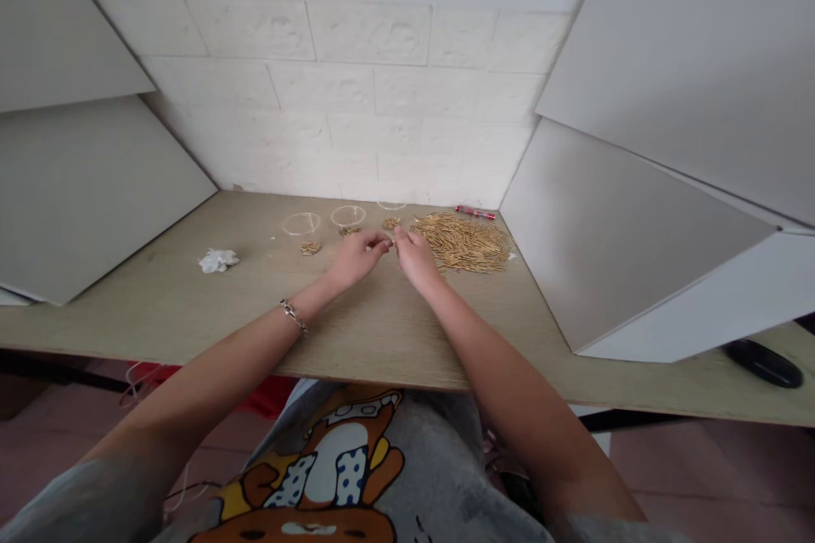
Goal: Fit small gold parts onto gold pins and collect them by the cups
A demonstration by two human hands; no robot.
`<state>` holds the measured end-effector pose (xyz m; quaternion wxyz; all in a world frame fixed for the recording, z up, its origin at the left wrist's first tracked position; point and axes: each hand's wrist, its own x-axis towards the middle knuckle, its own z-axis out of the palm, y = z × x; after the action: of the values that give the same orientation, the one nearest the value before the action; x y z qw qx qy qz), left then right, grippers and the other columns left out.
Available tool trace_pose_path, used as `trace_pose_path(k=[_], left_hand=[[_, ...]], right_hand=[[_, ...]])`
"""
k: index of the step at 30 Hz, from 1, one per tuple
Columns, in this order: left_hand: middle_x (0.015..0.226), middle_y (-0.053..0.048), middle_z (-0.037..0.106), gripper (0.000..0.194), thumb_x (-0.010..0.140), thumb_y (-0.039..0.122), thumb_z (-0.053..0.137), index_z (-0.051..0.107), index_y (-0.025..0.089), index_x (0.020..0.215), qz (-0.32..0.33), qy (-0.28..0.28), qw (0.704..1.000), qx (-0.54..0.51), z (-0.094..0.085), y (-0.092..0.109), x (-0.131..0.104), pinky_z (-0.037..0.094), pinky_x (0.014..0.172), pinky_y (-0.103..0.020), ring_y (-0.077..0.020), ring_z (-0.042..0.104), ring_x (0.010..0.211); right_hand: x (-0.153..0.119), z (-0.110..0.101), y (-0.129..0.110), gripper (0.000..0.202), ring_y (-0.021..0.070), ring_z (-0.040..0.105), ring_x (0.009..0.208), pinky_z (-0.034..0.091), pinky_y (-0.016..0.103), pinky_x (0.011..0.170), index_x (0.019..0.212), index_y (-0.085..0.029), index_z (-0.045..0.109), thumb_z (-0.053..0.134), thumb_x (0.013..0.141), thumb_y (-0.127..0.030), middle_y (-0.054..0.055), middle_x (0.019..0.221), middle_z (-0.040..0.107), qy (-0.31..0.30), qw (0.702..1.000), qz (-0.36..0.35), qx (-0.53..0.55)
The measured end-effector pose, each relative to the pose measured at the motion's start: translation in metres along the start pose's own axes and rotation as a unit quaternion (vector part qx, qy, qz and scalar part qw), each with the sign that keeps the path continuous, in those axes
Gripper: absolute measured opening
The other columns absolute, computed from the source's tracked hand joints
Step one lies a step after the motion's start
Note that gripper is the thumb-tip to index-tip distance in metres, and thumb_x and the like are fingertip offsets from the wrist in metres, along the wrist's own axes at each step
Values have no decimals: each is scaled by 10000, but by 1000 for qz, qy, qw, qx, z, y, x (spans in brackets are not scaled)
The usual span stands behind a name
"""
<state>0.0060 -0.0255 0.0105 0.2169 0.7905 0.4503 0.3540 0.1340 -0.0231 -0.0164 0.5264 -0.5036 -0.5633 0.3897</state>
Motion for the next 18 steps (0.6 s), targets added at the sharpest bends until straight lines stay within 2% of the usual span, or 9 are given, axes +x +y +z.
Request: trace_pose_path(k=[4,18], left_hand=[[739,-21,648,193,791,199,452,637,144,770,2,1,1000,9,-1,1,0,390,653,-233,-118,546,678],[769,-31,649,209,802,207,438,637,150,775,4,-9,999,46,-4,5,-1,401,673,-245,-128,548,692]], right_hand=[[-1,0,-1,462,83,322,398,369,243,398,517,-207,327,412,761,-591,-43,460,316,7,1000,16,2],[-3,-1,-4,482,97,349,394,337,255,420,505,-210,326,376,774,-607,-40,443,317,13,999,-2,-50]])
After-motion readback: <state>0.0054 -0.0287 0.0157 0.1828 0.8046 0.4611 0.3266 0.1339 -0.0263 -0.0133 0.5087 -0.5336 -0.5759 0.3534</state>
